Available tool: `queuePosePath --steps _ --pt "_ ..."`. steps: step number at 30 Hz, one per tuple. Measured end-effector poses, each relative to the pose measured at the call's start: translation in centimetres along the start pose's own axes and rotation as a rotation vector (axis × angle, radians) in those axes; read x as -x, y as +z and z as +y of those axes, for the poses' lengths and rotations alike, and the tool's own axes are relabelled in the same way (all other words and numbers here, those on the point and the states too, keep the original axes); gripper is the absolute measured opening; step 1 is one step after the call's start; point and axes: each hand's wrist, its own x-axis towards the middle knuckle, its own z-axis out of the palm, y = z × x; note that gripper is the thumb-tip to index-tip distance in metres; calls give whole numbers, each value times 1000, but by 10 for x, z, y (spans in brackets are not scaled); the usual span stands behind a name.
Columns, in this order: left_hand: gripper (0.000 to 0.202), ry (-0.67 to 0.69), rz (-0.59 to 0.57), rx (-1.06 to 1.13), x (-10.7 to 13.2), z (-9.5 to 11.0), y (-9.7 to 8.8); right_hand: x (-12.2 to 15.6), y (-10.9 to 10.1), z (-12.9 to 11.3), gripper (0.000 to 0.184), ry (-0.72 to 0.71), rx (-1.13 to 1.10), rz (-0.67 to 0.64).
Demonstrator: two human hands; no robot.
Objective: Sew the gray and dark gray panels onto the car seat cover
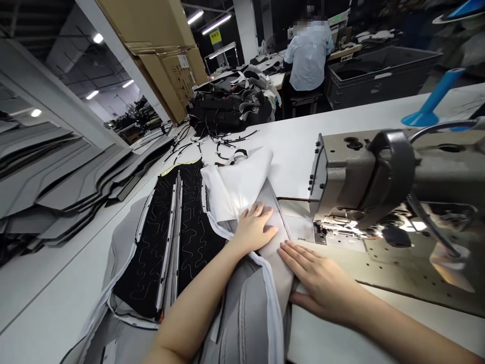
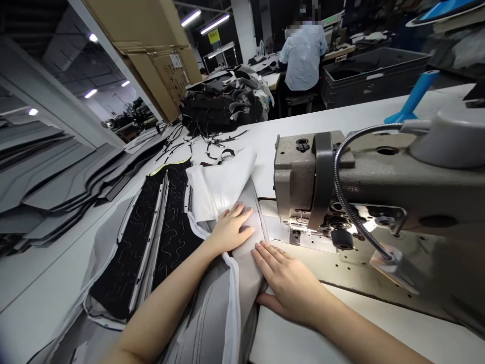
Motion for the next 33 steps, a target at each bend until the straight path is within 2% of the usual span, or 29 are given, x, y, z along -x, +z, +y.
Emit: queuePosePath --steps 5,11,14,17,20,28,33 --pt "60 150 -76 28 -22 20 -1 26 -5 -6 74 78 129 33" --pt "65 318 -152 33 -36 34 -1 35 -6 -21 75 183 214 82" --pt "74 332 -184 30 -36 36 -2 38 -7 -23 68 205 193 139" --pt "96 324 -226 45 -36 37 -3 44 -7 -24 55 207 190 223" --pt "108 327 -256 50 -36 38 -2 50 -8 -27 46 200 194 241" --pt "110 334 -283 32 -34 41 -2 56 -12 -30 45 289 128 235" --pt "108 354 -258 39 -21 48 1 63 -15 -37 42 233 106 255"
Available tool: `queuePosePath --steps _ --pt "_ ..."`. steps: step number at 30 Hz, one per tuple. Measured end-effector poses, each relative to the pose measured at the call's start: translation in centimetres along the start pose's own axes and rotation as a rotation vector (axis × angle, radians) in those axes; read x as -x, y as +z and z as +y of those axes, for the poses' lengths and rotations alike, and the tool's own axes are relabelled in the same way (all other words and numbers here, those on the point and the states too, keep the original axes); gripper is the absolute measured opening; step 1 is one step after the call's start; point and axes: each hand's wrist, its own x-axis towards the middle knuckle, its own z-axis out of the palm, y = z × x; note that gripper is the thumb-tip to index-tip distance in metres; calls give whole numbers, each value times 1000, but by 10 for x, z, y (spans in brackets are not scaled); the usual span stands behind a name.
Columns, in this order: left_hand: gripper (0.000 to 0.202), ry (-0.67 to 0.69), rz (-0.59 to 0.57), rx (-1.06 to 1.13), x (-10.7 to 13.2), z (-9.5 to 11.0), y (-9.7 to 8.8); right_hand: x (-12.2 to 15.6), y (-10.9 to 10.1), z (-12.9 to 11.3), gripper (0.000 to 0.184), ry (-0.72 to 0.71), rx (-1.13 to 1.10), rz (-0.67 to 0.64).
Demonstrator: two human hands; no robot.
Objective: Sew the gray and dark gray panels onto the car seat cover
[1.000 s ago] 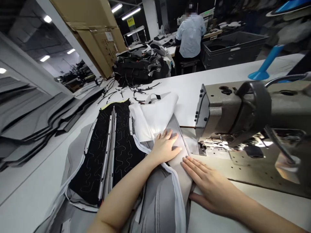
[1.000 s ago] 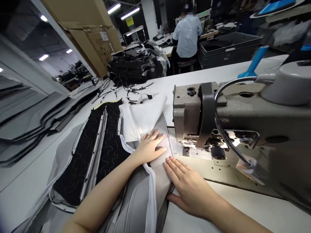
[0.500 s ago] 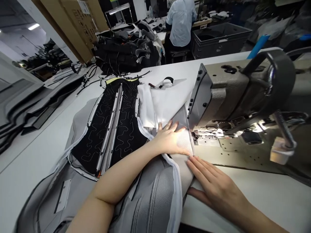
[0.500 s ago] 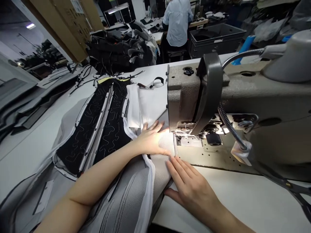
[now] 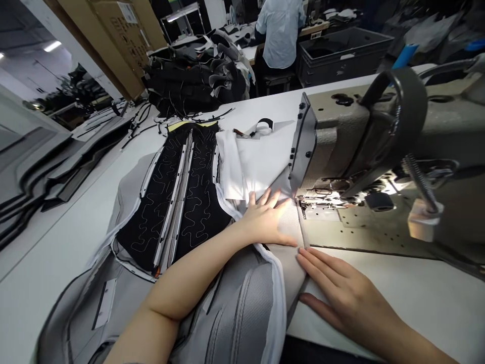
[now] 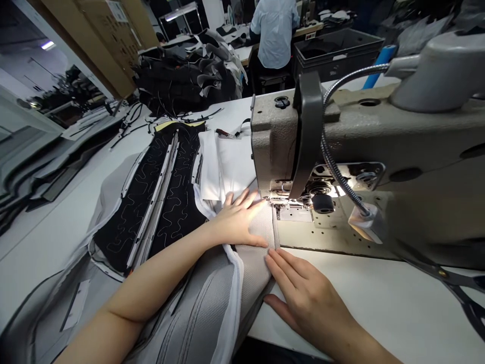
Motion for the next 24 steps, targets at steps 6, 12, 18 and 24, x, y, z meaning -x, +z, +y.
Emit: queuePosePath --steps 6,12,18,24 --pt "106 -4 -10 15 4 10 0 6 -3 -3 38 0 13 24" --pt "104 -19 -55 31 -2 12 -7 5 -5 2 38 -8 18 18" --pt "98 -9 -24 42 -6 10 -5 5 -5 8 40 -24 37 -5" --pt "92 -18 -11 62 -11 9 -10 6 -3 12 43 -18 45 -5"
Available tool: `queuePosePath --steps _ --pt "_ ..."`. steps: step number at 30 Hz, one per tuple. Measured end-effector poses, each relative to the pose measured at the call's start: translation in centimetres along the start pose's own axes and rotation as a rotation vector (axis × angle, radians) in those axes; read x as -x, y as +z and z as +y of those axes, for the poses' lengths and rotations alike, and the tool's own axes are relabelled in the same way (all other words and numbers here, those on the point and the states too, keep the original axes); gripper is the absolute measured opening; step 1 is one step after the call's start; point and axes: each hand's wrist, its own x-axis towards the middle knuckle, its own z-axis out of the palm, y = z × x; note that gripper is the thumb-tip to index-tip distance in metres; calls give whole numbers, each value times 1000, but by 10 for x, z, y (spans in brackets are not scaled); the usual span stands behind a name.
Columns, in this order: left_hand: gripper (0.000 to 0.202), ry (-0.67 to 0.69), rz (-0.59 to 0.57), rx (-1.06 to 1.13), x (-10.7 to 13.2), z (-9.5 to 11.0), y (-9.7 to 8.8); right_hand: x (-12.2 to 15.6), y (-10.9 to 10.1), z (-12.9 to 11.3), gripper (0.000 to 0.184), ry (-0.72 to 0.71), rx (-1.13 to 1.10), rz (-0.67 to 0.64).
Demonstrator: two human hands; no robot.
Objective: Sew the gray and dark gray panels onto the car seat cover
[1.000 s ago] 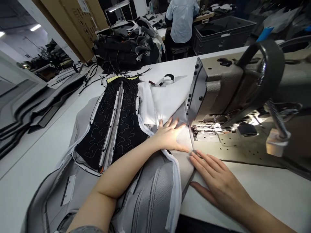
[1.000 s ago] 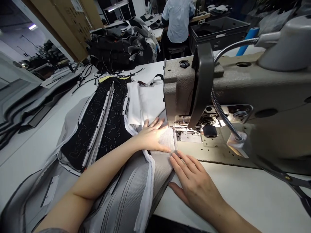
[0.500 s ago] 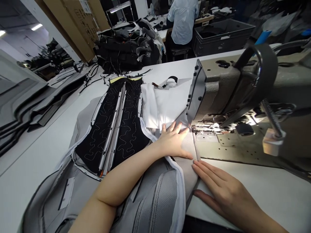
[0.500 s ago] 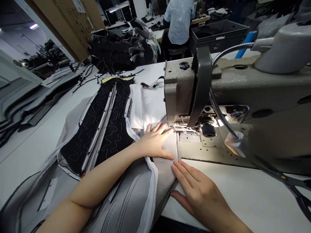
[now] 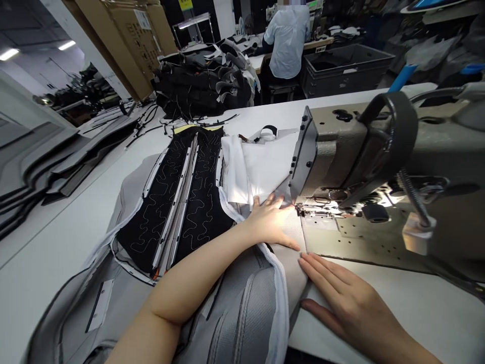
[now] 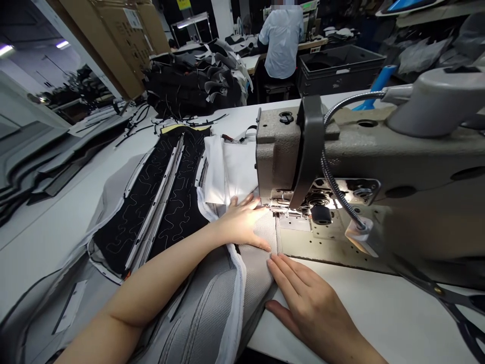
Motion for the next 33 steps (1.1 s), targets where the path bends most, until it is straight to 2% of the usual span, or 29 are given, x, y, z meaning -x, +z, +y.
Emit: queuePosePath --steps 7,10,12,14,15,17,19,21,26,33 --pt "95 0 19 -18 -4 -3 3 -1 0 8 50 32 54 -68" --pt "96 20 108 -16 -1 -2 6 0 -1 11 55 52 71 -74" --pt "84 33 184 -6 4 0 7 0 -1 12 54 37 54 -68" --pt "59 46 208 17 10 2 5 0 -1 12 51 29 35 -62" --pt "50 54 190 33 14 3 3 0 -1 12 49 27 30 -56" --pt "44 73 100 65 20 5 -1 0 -1 11 46 31 27 -43" --pt "51 84 8 84 26 7 -4 0 -1 10 45 39 29 -29" --pt "58 90 -37 84 29 10 -4 0 -1 9 44 52 30 -17" --pt "54 82 -28 29 26 15 -3 0 0 8 44 77 43 -28" --pt "48 104 20 -29 9 11 -9 -7 3 22 46 59 84 -106"
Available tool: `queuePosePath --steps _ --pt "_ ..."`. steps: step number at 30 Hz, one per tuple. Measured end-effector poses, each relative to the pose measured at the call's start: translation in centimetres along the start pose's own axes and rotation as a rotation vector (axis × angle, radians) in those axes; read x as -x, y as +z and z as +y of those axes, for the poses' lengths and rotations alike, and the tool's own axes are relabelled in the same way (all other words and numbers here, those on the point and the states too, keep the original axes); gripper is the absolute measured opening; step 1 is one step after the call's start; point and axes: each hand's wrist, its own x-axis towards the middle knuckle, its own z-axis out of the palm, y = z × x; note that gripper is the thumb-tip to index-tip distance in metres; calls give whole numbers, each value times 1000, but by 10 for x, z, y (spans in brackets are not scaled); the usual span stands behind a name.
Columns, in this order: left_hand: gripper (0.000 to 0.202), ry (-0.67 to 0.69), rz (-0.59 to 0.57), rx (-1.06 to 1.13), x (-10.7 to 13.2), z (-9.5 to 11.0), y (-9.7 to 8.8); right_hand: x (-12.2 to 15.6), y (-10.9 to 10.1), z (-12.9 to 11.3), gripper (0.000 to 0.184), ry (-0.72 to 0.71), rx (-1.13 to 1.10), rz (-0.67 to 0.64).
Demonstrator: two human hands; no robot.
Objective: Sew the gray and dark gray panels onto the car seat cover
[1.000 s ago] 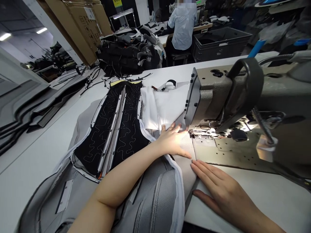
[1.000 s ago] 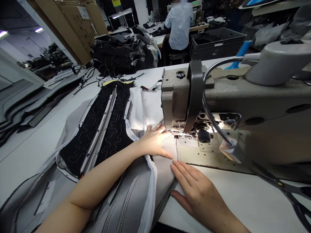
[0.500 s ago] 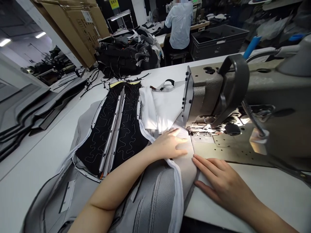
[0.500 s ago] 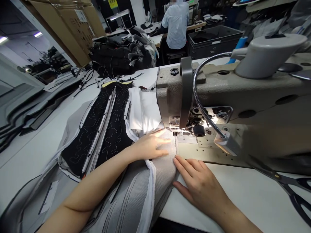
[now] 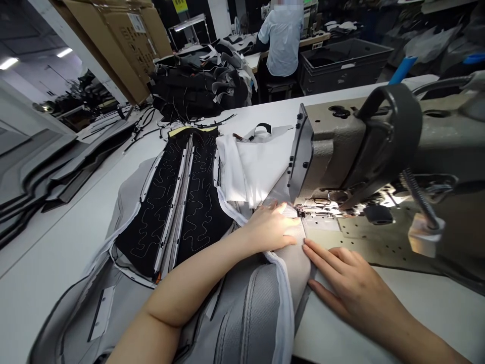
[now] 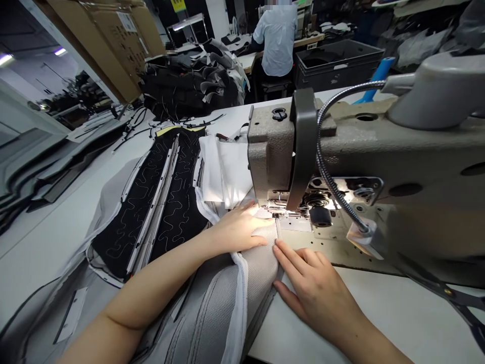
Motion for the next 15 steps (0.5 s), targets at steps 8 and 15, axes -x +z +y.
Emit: queuePosePath --steps 8,15 --pt "31 48 44 -33 6 6 4 -4 -3 0 42 15 -3 31" --pt "25 73 101 -92 -9 6 4 -9 0 11 42 5 10 27"
